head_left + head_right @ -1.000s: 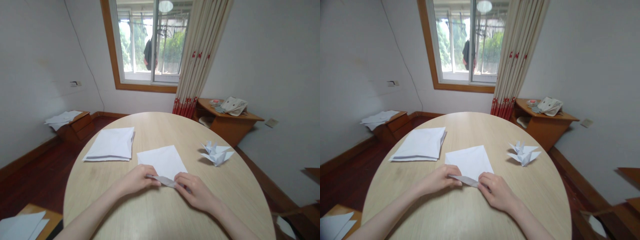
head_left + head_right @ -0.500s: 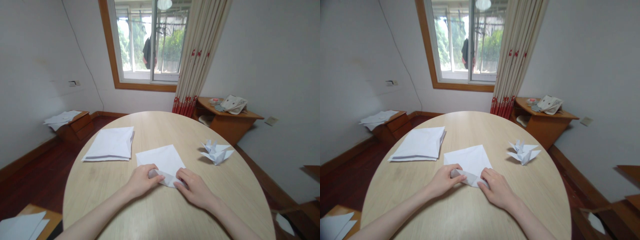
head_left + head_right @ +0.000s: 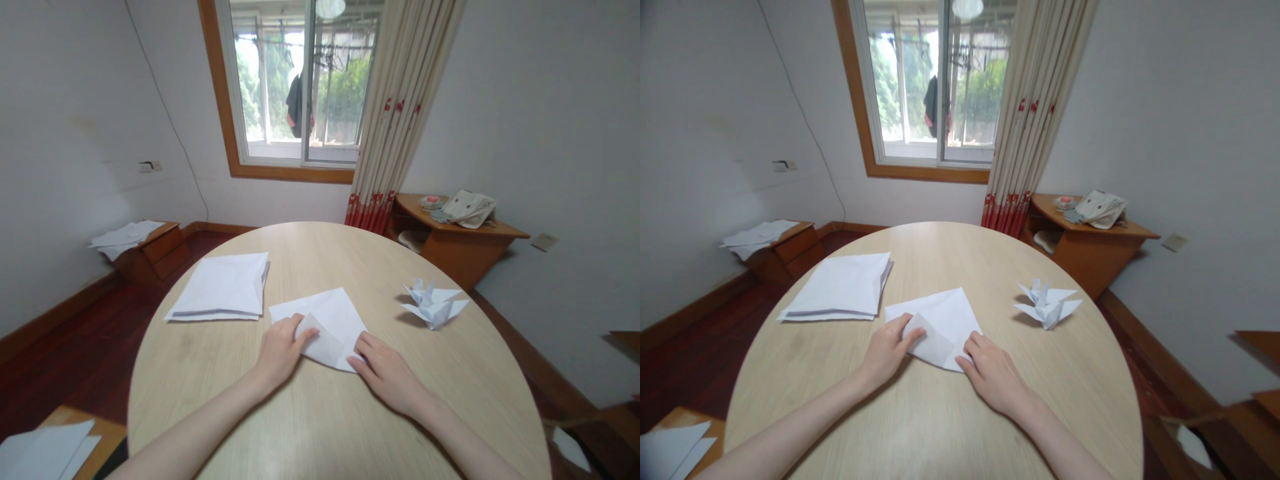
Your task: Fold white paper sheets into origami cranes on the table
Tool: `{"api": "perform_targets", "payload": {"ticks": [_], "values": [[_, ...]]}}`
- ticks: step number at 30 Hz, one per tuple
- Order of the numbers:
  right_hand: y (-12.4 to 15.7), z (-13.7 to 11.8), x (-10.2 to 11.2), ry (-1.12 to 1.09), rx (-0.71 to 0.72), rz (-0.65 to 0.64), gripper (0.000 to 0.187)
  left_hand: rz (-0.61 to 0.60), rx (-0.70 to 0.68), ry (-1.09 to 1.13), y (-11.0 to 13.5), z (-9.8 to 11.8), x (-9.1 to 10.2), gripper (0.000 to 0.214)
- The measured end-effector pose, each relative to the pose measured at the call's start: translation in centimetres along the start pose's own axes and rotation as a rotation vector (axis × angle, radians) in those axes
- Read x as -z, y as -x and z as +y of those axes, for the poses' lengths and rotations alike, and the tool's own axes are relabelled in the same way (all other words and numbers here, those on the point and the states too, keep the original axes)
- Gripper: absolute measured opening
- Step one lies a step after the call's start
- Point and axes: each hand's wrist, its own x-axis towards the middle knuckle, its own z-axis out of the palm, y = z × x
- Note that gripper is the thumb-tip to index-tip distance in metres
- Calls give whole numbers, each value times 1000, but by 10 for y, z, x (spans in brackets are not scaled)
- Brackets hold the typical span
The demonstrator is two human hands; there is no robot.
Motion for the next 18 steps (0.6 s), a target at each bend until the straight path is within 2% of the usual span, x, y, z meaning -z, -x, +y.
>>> {"api": "perform_targets", "payload": {"ticks": [7,18], "values": [[-1,1,-1,10,-21,-6,21,77,-42,-190,-3,-5,-6,38],[-2,4,-3,12,-50,7,24,9,39,-314,-9,-6,-4,37]]}}
